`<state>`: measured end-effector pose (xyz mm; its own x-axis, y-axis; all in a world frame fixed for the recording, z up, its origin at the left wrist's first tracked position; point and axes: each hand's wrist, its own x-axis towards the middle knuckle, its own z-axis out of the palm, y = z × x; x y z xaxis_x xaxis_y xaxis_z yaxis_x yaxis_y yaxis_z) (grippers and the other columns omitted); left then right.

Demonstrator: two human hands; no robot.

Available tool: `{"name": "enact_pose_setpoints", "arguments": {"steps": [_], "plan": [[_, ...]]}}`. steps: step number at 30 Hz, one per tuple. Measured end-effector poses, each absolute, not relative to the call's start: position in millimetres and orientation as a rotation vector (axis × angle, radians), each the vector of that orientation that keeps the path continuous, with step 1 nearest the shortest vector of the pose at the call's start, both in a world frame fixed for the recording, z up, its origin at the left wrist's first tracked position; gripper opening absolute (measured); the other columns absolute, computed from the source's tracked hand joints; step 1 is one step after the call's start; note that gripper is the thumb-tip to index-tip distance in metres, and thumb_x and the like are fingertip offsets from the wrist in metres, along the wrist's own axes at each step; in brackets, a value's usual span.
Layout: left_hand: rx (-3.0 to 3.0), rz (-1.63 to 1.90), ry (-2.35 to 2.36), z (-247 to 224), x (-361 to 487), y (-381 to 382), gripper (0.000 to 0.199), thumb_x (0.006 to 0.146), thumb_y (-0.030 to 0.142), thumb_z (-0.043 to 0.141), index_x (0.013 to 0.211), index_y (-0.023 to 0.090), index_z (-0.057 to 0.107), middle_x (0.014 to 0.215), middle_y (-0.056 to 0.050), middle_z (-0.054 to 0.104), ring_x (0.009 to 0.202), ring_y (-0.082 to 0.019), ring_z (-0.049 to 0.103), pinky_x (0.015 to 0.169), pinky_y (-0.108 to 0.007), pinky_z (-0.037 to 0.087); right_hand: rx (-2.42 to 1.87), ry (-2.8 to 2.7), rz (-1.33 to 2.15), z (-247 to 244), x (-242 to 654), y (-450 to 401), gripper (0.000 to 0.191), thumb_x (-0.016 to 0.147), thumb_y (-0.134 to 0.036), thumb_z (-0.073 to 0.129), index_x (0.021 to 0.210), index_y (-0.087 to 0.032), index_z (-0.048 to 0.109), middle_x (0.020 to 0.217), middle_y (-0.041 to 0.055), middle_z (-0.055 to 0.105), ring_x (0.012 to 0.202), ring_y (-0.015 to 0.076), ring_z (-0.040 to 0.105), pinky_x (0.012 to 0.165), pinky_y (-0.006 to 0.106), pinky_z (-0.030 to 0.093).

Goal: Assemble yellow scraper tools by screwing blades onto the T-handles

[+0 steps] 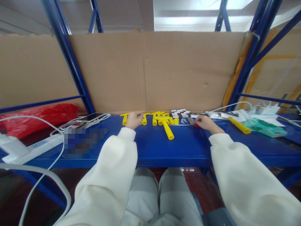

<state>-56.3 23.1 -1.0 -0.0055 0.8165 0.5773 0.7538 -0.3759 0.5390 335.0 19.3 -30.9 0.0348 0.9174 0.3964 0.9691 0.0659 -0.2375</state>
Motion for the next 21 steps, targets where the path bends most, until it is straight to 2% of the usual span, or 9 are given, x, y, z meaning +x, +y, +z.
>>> {"name": "enact_pose_setpoints", "arguments": {"steps": [2, 5, 8, 13, 21], "plan": [[2.137, 1.351, 1.788, -3.0, -58.8, 24.4, 0.033, 0.085, 0.022, 0.052, 0.104, 0.016, 0.078, 0.083, -0.006, 0.078, 0.078, -0.018, 0.073, 0.077, -0.026, 0.056, -1.832, -1.849, -0.123, -29.1, 336.9, 20.1, 0.018, 0.078, -0.014, 0.054, 0.076, -0.018, 0.071, 0.087, 0.0081, 0.076, 0.082, 0.0207, 0.069, 0.078, 0.026, 0.051], [2.088, 1.347, 1.918, -5.4, -62.6, 26.3, 0.030, 0.085, 0.027, 0.051, 0.084, 0.016, 0.079, 0.077, -0.008, 0.077, 0.078, -0.021, 0.073, 0.070, -0.025, 0.053, -1.788, -1.725, -0.063, -26.6, 339.0, 22.0, 0.017, 0.077, -0.015, 0.055, 0.076, -0.017, 0.072, 0.086, 0.0081, 0.076, 0.082, 0.0214, 0.069, 0.080, 0.028, 0.052], [2.037, 1.372, 1.972, -7.2, -65.3, 28.3, 0.031, 0.084, 0.031, 0.050, 0.071, 0.017, 0.075, 0.069, -0.008, 0.074, 0.075, -0.022, 0.072, 0.064, -0.024, 0.050, -1.737, -1.558, 0.066, -23.5, 337.1, 23.8, 0.018, 0.077, -0.019, 0.057, 0.082, -0.015, 0.074, 0.085, 0.0084, 0.076, 0.082, 0.0218, 0.069, 0.077, 0.030, 0.053], [2.028, 1.384, 2.015, -7.6, -64.0, 28.2, 0.033, 0.084, 0.032, 0.049, 0.061, 0.018, 0.070, 0.059, -0.007, 0.069, 0.070, -0.022, 0.070, 0.061, -0.025, 0.047, -1.710, -1.338, 0.211, -13.7, 336.1, 27.3, 0.028, 0.075, -0.018, 0.057, 0.095, -0.011, 0.074, 0.083, 0.0103, 0.074, 0.078, 0.0213, 0.068, 0.069, 0.030, 0.053], [2.020, 1.372, 2.029, -4.6, -61.3, 23.0, 0.033, 0.084, 0.030, 0.049, 0.056, 0.019, 0.064, 0.059, -0.006, 0.068, 0.067, -0.021, 0.069, 0.061, -0.025, 0.046, -2.083, -1.256, 0.055, 7.4, 371.1, 34.1, 0.016, 0.078, -0.020, 0.062, 0.081, -0.009, 0.073, 0.078, 0.0133, 0.070, 0.080, 0.0240, 0.066, 0.068, 0.030, 0.048]]}}
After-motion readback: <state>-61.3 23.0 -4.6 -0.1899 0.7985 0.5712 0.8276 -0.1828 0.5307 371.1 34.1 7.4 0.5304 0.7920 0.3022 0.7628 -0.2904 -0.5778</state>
